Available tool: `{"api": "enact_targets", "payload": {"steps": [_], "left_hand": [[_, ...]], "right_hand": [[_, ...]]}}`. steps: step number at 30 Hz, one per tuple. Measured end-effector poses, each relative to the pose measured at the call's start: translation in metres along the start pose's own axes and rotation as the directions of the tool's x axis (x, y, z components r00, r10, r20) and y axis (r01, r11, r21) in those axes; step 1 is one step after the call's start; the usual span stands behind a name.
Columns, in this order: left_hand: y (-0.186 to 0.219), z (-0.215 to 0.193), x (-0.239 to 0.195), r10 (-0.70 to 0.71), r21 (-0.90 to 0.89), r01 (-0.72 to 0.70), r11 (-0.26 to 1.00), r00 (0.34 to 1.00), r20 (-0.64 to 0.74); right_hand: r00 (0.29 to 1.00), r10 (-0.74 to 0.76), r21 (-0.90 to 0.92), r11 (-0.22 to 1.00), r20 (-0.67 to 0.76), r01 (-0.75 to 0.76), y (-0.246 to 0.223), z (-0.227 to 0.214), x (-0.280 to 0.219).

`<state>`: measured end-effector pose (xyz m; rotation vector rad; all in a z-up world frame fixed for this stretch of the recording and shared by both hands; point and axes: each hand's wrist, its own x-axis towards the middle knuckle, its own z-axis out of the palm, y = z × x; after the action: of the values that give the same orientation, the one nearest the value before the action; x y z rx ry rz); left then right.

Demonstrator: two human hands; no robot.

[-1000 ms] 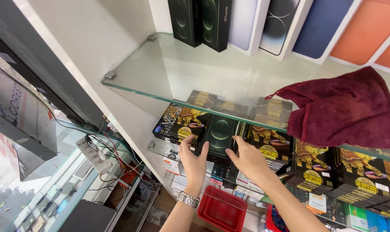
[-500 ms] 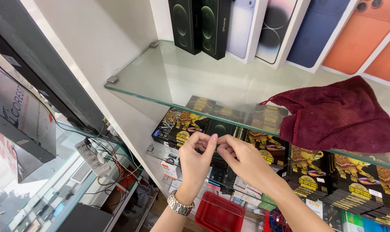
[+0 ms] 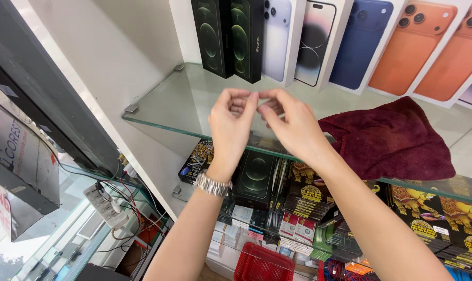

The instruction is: The person removes several iPhone boxes from a glass shelf, wipes the shelf surface with a maroon cloth, and then places the boxes back. The person repeats this process for multiple boxes and different sections of the shelf.

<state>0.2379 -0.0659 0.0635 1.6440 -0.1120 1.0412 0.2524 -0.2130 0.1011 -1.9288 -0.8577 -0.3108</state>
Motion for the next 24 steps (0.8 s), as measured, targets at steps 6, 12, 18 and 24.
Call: {"api": "enact_targets", "payload": {"steps": [6, 12, 18, 24], "left_hand": [[-0.041, 0.010, 0.053, 0.013, 0.172, 0.005, 0.985, 0.995, -0.101], [-0.083, 0.006, 0.104, -0.169, 0.139, 0.203, 0.969, 0.959, -0.226], [-0.118, -0.009, 0.165, -0.297, 0.143, 0.326, 0.934, 0.935, -0.193], [-0.152, -0.024, 0.215, -0.380, 0.044, 0.378, 0.925, 0.925, 0.028]], "right_hand": [[0.986, 0.166, 0.133, 0.978, -0.016, -0.163, 0.034, 0.020, 0.050], [0.969, 0.232, 0.211, 0.955, -0.088, -0.210, 0.052, 0.056, 0.094], [0.911, 0.316, 0.223, 0.939, -0.264, -0.261, 0.054, 0.097, 0.149], [0.961, 0.230, 0.147, 0.967, -0.155, -0.208, 0.064, 0.120, 0.184]]}}
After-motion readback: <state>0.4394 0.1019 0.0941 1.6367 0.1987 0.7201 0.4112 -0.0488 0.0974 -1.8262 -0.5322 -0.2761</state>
